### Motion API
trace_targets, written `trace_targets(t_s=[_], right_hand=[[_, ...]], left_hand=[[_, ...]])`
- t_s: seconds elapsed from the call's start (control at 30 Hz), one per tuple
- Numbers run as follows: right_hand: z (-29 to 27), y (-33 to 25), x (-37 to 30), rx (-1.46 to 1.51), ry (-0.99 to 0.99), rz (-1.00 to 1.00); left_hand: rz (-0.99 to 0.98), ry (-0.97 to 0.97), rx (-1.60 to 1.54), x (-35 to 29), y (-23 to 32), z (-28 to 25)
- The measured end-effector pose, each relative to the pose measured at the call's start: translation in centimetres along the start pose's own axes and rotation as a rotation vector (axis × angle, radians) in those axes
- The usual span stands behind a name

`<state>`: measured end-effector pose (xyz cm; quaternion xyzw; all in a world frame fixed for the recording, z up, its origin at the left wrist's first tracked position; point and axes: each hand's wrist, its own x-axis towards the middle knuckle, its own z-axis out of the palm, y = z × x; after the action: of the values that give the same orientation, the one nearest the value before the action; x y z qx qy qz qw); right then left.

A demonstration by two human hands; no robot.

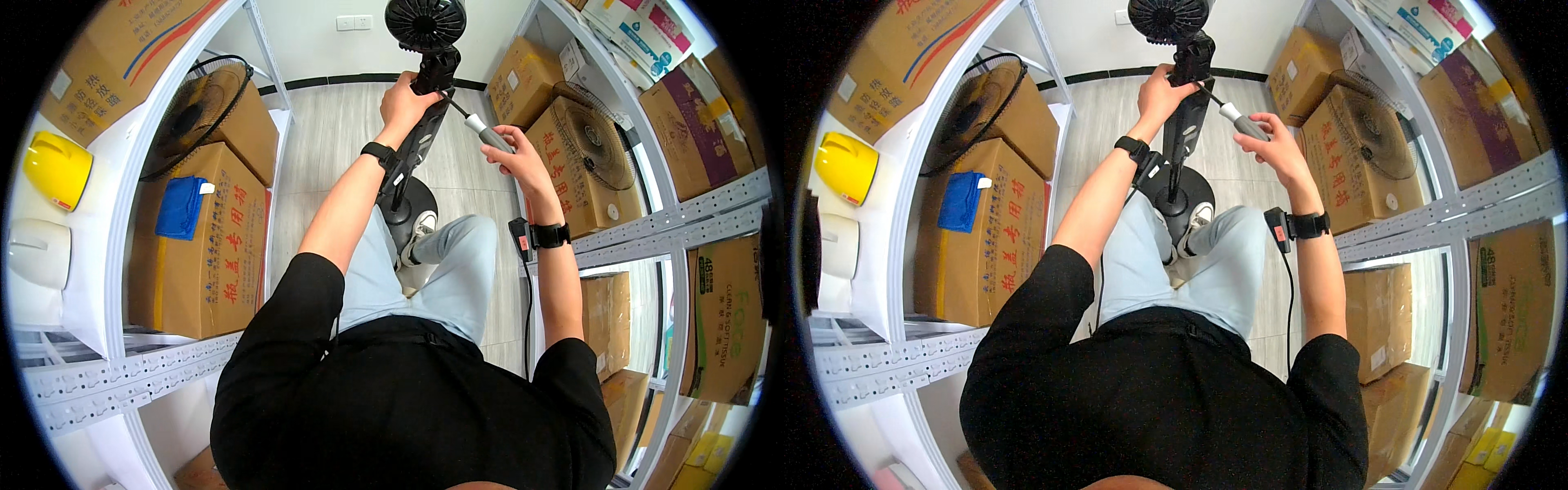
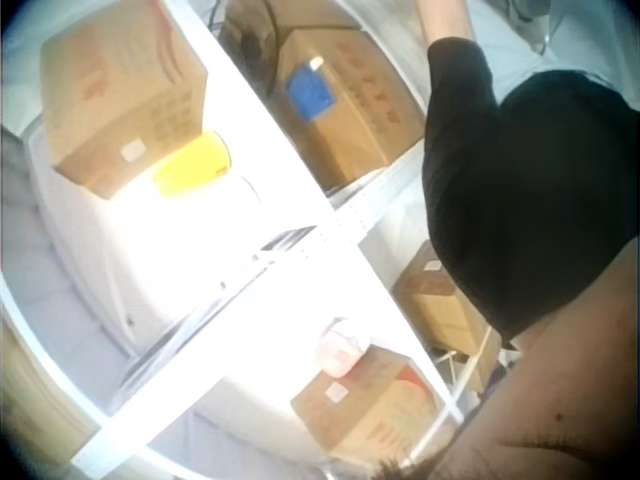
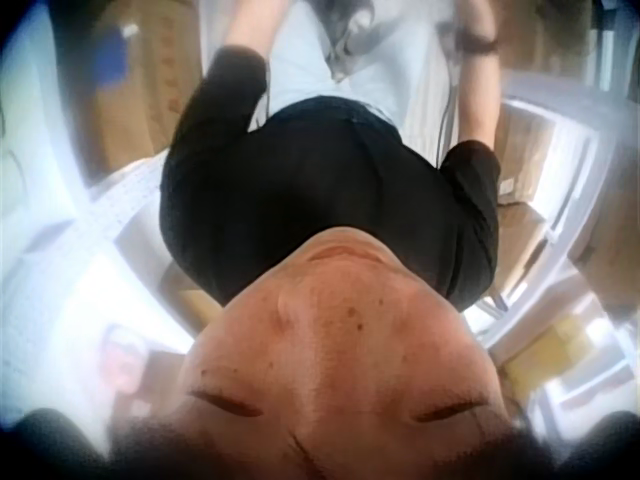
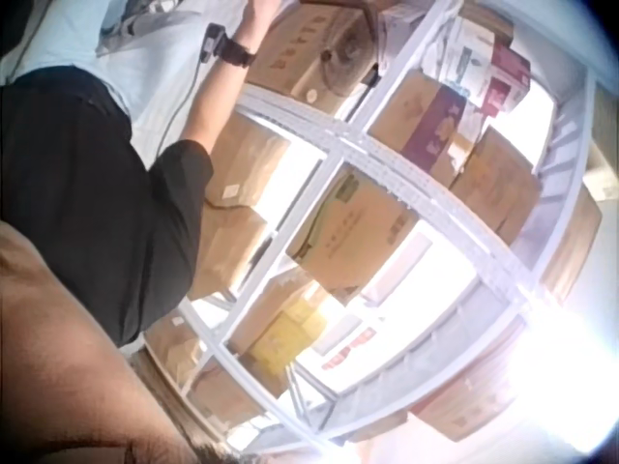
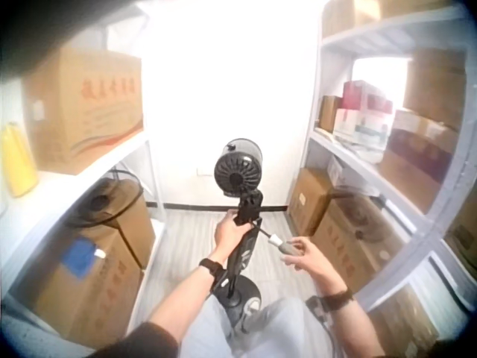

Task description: The person assembles a standing fan by attaching the motor housing to the base and securing it with a screwdriver. They then adjust the fan head and tighten the connection.

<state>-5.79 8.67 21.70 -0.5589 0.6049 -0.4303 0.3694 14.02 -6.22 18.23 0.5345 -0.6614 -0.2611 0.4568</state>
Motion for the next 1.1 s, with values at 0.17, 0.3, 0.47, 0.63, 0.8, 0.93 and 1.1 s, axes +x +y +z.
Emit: trace_targets(t_s=[0.17, 0.3, 0.47, 0.63, 0.8, 0.93, 1.1], right_hand=[[-0.3, -0.4, 0.4, 0.123, 0.016, 0.188], [-0.6, 0.4, 0.6, 0.120, -0.001, 0.101], [-0.7, 0.0, 0.2, 0.103, 0.007, 0.061], [-1.8, -0.5, 0.9, 0.196, -0.112, 0.203], [0.2, -1.0, -0.6, -0.043, 0.090, -0.031], [-0.5, -1.2, -0.3, 0.108, -0.047, 0.168], [0.5, -0.1, -0.7, 0.035, 0.010, 0.021]], left_hand=[[-0.020, 0.012, 0.007, -0.1, 0.1, -0.3], [-0.017, 0.000, -0.017, -0.2, 0.4, -0.2], [-0.007, 0.016, -0.020, -0.2, 0.0, 0.0], [0.000, 0.023, -0.005, 0.1, -0.2, 0.3], [-0.007, 0.039, -0.001, -0.2, -0.2, 0.3], [-0.004, 0.033, -0.004, -0.1, -0.3, 0.2], [0.003, 0.050, -0.013, -0.1, -0.3, 0.5]])
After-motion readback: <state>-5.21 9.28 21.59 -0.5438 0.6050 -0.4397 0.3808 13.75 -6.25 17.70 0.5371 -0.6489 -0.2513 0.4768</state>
